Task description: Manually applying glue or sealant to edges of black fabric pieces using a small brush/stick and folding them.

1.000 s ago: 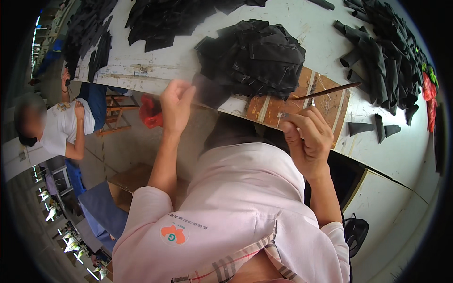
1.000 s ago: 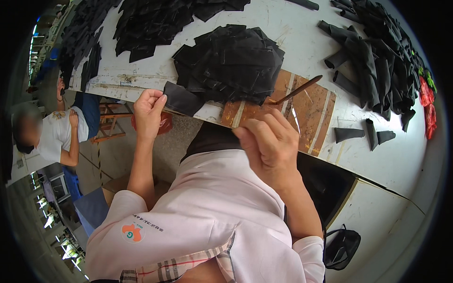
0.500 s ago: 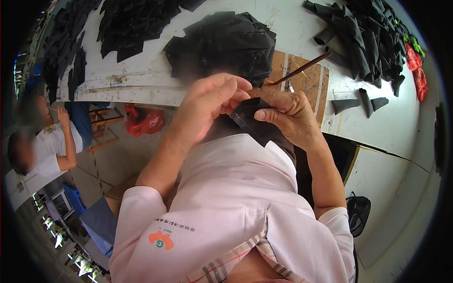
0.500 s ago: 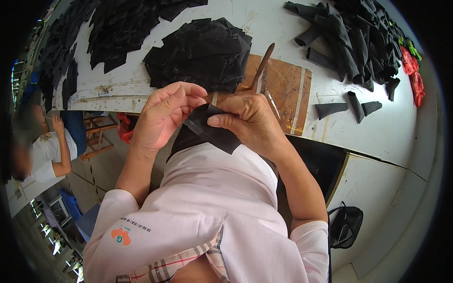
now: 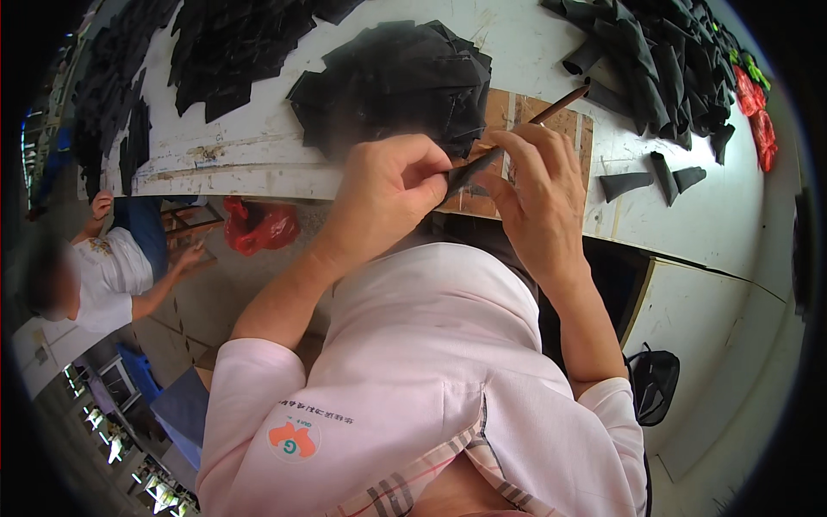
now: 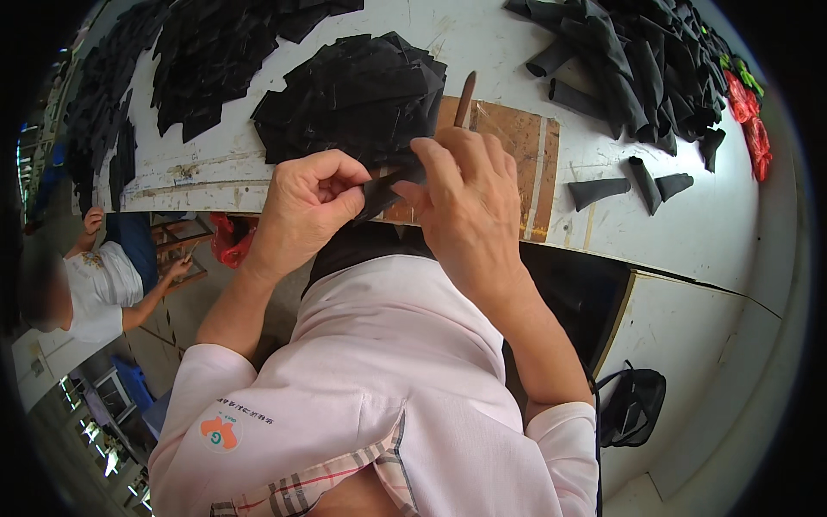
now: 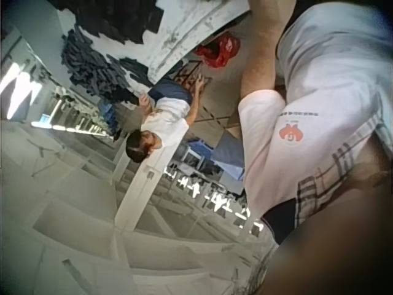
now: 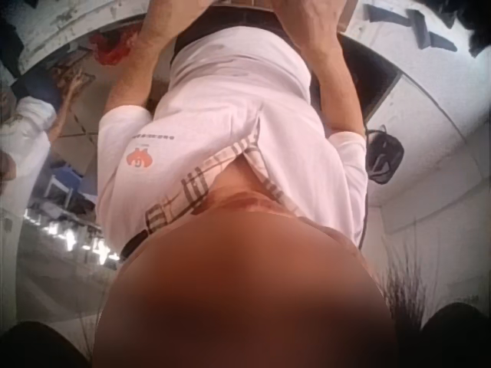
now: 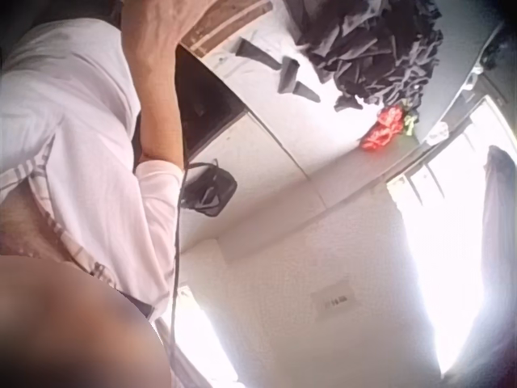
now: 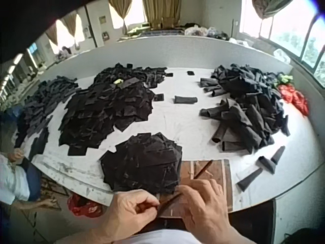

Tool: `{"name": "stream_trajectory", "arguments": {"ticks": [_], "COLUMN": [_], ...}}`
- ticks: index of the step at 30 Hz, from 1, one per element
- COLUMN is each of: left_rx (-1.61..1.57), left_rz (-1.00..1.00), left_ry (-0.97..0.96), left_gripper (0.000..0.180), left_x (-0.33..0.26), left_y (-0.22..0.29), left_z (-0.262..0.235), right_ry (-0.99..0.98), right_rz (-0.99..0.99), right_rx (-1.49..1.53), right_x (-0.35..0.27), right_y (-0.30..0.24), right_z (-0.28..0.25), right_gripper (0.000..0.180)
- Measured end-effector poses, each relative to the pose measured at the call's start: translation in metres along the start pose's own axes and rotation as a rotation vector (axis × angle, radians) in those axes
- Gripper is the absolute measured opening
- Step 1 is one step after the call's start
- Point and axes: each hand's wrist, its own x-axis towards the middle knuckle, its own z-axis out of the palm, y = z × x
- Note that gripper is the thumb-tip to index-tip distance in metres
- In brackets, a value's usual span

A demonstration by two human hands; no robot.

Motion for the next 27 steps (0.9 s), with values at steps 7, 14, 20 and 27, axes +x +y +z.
{"name": "stream_trajectory", "arguments": {"ticks": [7,14,20,27], "left_rx": [-0.171,-0.257,-1.324,0.043], "left_rz": [0.193,0.079,-0.239,0.203], "left_ry": [0.419,0.587,0.02,0.608], "left_gripper": [0.005,0.01,0.017,0.014], "left_x": [-0.002,0.002,0.007,0.009], "left_y": [-0.003,0.0,-0.005,-0.008], "left_z": [0.039,0.053,0.026,0.053], "right_ry": [0.178,0.354,0.234,0.041], "right_rz": [0.423,0.222,0.58,0.809], "right_rx": [0.691,0.196,1.072,1.954], "right_x": [-0.018,-0.012,-0.019,-0.025], "right_y": [-0.013,-0.008,0.002,0.002], "right_z": [0.012,0.031,0.024,0.027], "right_gripper": [0.028,0.015,0.003,0.011]}}
